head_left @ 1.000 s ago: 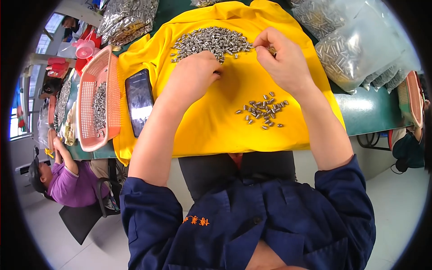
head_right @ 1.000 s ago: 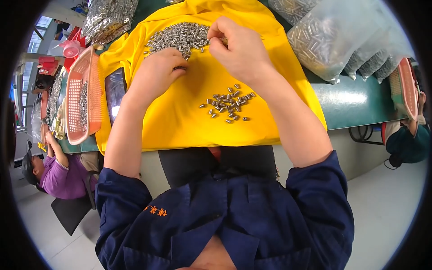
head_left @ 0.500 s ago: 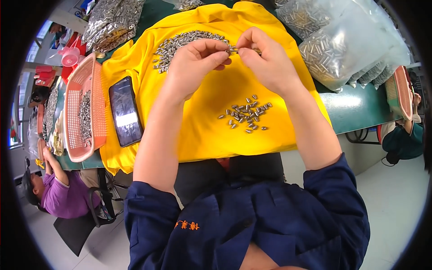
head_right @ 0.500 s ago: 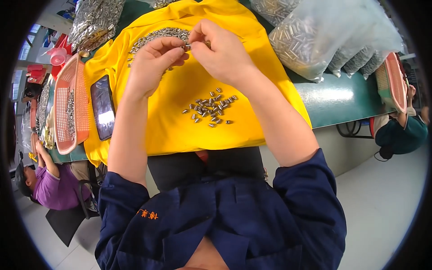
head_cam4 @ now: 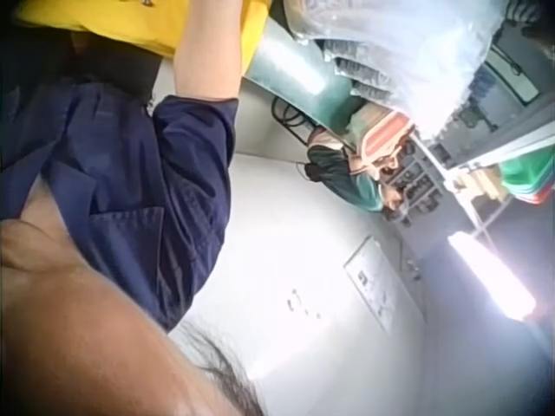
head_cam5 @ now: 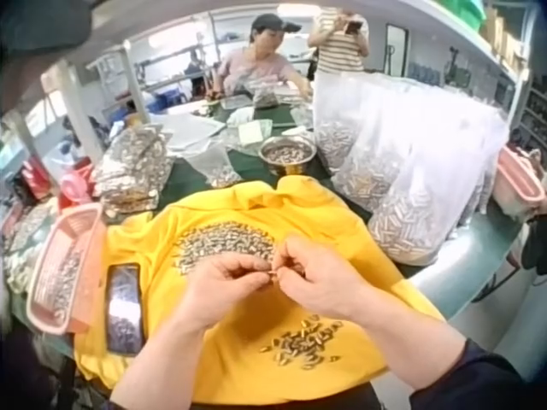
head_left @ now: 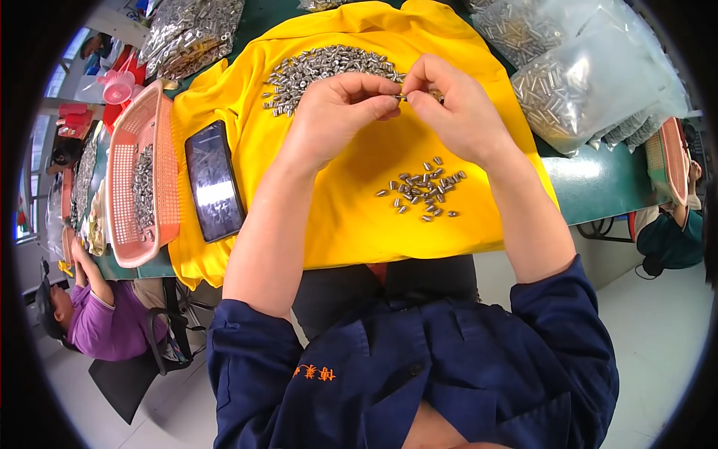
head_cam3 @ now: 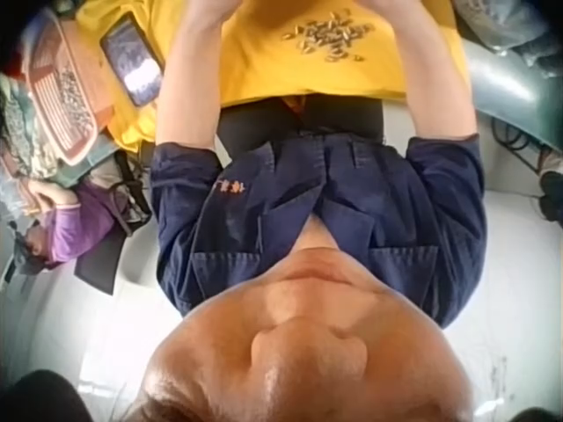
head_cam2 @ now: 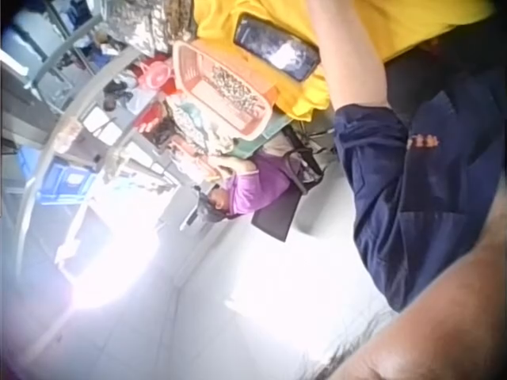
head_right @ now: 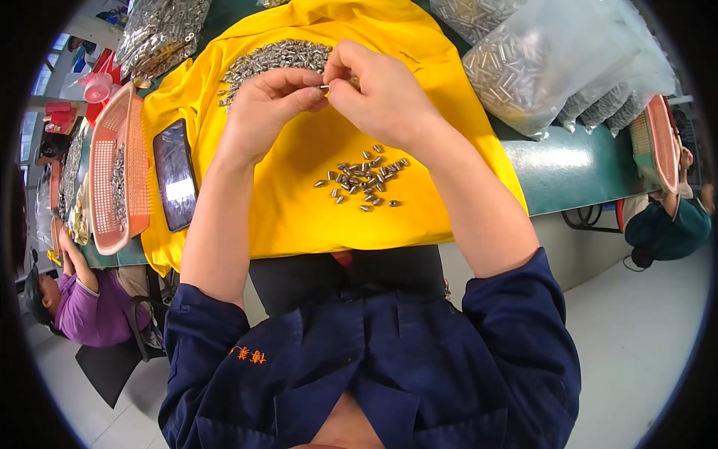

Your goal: Sorting and inspecting small metal components on a workbench.

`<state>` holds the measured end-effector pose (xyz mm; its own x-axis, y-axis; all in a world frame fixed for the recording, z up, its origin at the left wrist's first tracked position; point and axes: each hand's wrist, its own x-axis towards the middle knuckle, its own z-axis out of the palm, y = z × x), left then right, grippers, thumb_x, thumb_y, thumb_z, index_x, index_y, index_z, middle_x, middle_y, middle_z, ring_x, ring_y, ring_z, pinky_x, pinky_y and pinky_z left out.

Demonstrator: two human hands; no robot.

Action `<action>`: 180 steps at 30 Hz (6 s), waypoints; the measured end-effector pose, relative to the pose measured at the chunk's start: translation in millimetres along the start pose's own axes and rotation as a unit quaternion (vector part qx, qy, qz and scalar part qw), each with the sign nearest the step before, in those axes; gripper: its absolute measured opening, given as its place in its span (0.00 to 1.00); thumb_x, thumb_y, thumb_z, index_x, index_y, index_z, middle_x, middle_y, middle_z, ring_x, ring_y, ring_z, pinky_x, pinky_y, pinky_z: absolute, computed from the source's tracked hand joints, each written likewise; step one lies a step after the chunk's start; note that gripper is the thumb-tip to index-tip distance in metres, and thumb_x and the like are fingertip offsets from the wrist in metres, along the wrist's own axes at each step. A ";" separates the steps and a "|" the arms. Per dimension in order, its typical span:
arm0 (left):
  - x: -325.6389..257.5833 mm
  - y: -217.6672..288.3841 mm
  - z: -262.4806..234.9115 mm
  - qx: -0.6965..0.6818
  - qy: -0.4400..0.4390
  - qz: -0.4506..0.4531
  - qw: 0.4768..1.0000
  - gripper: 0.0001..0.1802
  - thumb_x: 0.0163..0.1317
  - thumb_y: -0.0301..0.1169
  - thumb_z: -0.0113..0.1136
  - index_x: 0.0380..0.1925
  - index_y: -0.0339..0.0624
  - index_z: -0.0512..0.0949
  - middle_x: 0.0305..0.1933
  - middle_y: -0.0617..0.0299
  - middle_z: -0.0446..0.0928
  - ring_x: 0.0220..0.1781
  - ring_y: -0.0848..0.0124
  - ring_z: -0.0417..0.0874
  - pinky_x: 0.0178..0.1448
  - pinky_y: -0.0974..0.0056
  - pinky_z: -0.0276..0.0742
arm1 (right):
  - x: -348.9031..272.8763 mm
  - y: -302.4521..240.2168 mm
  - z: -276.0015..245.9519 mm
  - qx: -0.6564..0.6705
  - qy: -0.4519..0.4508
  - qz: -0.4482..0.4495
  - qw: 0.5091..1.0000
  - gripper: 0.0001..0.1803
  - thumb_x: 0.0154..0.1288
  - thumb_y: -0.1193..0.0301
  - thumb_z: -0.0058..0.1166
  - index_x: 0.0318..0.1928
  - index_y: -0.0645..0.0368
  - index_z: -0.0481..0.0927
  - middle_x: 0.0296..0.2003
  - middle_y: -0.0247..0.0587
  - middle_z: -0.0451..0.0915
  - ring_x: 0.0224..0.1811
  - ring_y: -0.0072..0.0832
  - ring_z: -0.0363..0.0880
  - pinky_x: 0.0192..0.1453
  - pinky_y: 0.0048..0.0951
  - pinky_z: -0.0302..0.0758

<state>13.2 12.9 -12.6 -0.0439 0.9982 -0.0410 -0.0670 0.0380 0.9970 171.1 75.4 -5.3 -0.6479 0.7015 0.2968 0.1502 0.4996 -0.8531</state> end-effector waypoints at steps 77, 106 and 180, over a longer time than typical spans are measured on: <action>-8.7 5.7 -32.1 0.568 -0.010 0.161 0.807 0.08 0.45 0.26 0.57 0.29 0.40 0.77 0.30 0.58 0.73 0.34 0.63 0.75 0.39 0.65 0.70 | 1.5 -1.6 -2.7 -0.037 0.086 -0.002 0.996 0.05 0.51 0.74 0.45 0.30 0.61 0.69 0.21 0.37 0.72 0.23 0.23 0.68 0.28 0.23 0.66; -4.0 -2.2 -3.6 -0.091 -0.007 -0.054 0.994 0.09 0.53 0.23 0.55 0.36 0.34 0.75 0.33 0.63 0.76 0.32 0.77 0.76 0.39 0.74 0.73 | 0.4 -0.9 -2.6 0.017 0.032 0.001 0.999 0.06 0.51 0.73 0.43 0.30 0.61 0.69 0.20 0.35 0.70 0.21 0.21 0.65 0.27 0.22 0.64; -0.4 -3.4 -0.7 -0.025 0.049 -0.042 0.998 0.08 0.50 0.24 0.55 0.32 0.34 0.74 0.30 0.62 0.76 0.31 0.77 0.76 0.38 0.75 0.72 | -1.0 -3.9 -2.0 -0.055 0.039 0.003 0.998 0.04 0.51 0.74 0.44 0.29 0.61 0.68 0.21 0.40 0.71 0.22 0.28 0.69 0.28 0.26 0.66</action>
<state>12.7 12.4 -16.0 -0.1337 0.9822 -0.1320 -0.1240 0.1156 0.9855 172.7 73.8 -1.4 -0.5868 0.7403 0.3281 0.2377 0.5448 -0.8042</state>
